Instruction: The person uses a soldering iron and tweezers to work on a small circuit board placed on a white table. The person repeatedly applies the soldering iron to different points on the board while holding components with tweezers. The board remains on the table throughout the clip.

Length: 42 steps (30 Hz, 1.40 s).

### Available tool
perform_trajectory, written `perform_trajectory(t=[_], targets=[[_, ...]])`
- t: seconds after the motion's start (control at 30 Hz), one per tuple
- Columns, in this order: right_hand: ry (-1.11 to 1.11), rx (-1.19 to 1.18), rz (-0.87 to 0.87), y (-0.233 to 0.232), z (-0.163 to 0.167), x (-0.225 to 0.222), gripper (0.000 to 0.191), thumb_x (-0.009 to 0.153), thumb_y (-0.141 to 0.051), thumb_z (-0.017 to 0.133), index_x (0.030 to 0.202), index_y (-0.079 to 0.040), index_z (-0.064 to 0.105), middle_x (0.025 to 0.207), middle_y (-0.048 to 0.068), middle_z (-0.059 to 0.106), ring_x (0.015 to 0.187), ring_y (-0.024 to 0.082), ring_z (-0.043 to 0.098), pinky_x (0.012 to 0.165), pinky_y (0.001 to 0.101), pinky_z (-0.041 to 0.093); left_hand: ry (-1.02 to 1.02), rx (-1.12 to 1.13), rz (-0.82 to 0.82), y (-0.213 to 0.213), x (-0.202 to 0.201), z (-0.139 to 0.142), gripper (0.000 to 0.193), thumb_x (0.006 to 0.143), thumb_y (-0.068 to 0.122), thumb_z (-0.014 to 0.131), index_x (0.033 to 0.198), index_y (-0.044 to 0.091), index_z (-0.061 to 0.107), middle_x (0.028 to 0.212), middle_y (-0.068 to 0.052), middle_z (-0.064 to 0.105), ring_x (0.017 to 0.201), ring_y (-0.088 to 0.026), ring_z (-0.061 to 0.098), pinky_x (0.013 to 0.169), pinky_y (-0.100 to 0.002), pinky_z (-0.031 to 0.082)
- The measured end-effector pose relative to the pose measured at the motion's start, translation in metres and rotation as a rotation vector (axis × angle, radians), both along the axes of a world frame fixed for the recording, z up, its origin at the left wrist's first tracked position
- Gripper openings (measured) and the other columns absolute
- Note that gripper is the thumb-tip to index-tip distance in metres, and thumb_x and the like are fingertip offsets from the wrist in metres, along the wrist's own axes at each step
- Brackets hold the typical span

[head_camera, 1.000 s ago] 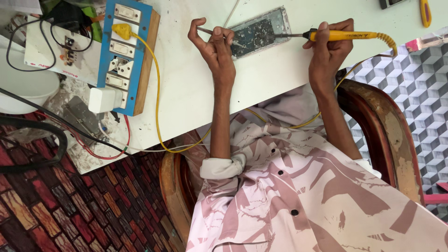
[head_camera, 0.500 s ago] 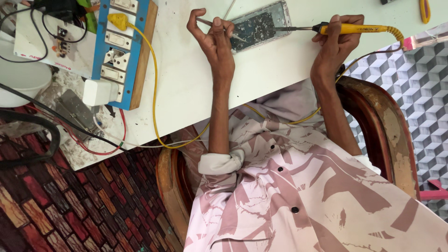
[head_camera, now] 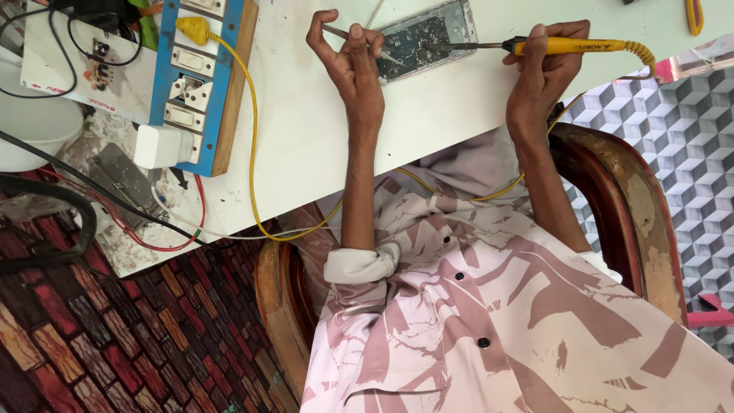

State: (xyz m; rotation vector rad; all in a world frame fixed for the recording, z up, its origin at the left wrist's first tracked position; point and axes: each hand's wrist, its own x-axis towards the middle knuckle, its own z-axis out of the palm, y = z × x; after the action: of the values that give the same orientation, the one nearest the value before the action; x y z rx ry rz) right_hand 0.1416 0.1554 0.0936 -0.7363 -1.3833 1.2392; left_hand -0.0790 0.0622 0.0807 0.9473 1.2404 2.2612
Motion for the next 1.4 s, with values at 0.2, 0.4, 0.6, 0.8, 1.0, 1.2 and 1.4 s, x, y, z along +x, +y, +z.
perform_trajectory(t=[0.2, 0.4, 0.6, 0.8, 1.0, 1.2, 1.4], targets=[[-0.010, 0.061, -0.050, -0.005, 0.003, -0.003, 0.018, 0.120, -0.015, 0.056, 0.113, -0.004, 0.043, 0.098, 0.006, 0.050, 0.074, 0.011, 0.056, 0.070, 0.0268, 0.058, 0.005, -0.026, 0.010, -0.001, 0.000, 0.001, 0.036, 0.115, 0.035, 0.050, 0.141, 0.020, 0.032, 0.076, -0.004, 0.054, 0.067, -0.008, 0.042, 0.062, -0.024, 0.030], [-0.004, 0.003, -0.093, -0.007, -0.001, -0.002, 0.017, 0.118, -0.012, 0.056, 0.114, -0.003, 0.043, 0.102, 0.006, 0.050, 0.081, 0.012, 0.058, 0.074, 0.0281, 0.060, -0.086, -0.029, -0.024, -0.001, 0.001, -0.002, 0.034, 0.115, 0.029, 0.050, 0.141, 0.018, 0.032, 0.079, -0.003, 0.052, 0.075, -0.011, 0.047, 0.069, -0.026, 0.036], [-0.006, -0.078, -0.146, 0.003, 0.010, -0.011, 0.016, 0.115, -0.013, 0.057, 0.109, -0.005, 0.044, 0.091, 0.004, 0.053, 0.075, 0.010, 0.058, 0.071, 0.0249, 0.054, -0.051, -0.099, 0.012, 0.004, 0.002, 0.015, 0.030, 0.115, 0.016, 0.043, 0.140, 0.013, 0.027, 0.083, -0.005, 0.051, 0.079, -0.012, 0.047, 0.077, -0.029, 0.042], [0.016, -0.151, -0.144, 0.005, 0.018, -0.017, 0.017, 0.113, -0.010, 0.059, 0.104, -0.005, 0.044, 0.083, 0.002, 0.053, 0.064, 0.008, 0.053, 0.064, 0.0226, 0.046, 0.065, -0.177, 0.041, -0.002, 0.006, 0.027, 0.028, 0.115, 0.009, 0.035, 0.140, 0.012, 0.023, 0.081, -0.006, 0.052, 0.079, -0.014, 0.049, 0.079, -0.030, 0.042], [-0.009, -0.176, -0.144, 0.006, 0.020, -0.018, 0.017, 0.113, -0.010, 0.057, 0.103, -0.006, 0.045, 0.079, 0.001, 0.053, 0.061, 0.006, 0.049, 0.058, 0.0209, 0.041, 0.081, -0.178, 0.037, -0.001, 0.007, 0.027, 0.029, 0.115, 0.008, 0.035, 0.139, 0.013, 0.021, 0.082, -0.006, 0.049, 0.080, -0.015, 0.048, 0.084, -0.032, 0.045], [-0.009, -0.165, -0.139, 0.006, 0.017, -0.017, 0.016, 0.114, -0.010, 0.057, 0.103, -0.006, 0.045, 0.079, 0.001, 0.052, 0.061, 0.006, 0.048, 0.059, 0.0208, 0.042, 0.096, -0.221, 0.058, -0.003, 0.009, 0.025, 0.025, 0.115, 0.010, 0.036, 0.135, 0.013, 0.022, 0.079, -0.006, 0.050, 0.077, -0.015, 0.048, 0.078, -0.032, 0.042], [0.005, -0.169, -0.125, 0.008, 0.018, -0.018, 0.017, 0.115, -0.010, 0.056, 0.104, -0.005, 0.044, 0.079, 0.002, 0.052, 0.062, 0.007, 0.048, 0.060, 0.0209, 0.041, 0.133, -0.192, 0.067, 0.001, 0.008, 0.026, 0.021, 0.117, 0.016, 0.034, 0.133, 0.014, 0.021, 0.079, -0.005, 0.044, 0.076, -0.015, 0.043, 0.077, -0.030, 0.040]])
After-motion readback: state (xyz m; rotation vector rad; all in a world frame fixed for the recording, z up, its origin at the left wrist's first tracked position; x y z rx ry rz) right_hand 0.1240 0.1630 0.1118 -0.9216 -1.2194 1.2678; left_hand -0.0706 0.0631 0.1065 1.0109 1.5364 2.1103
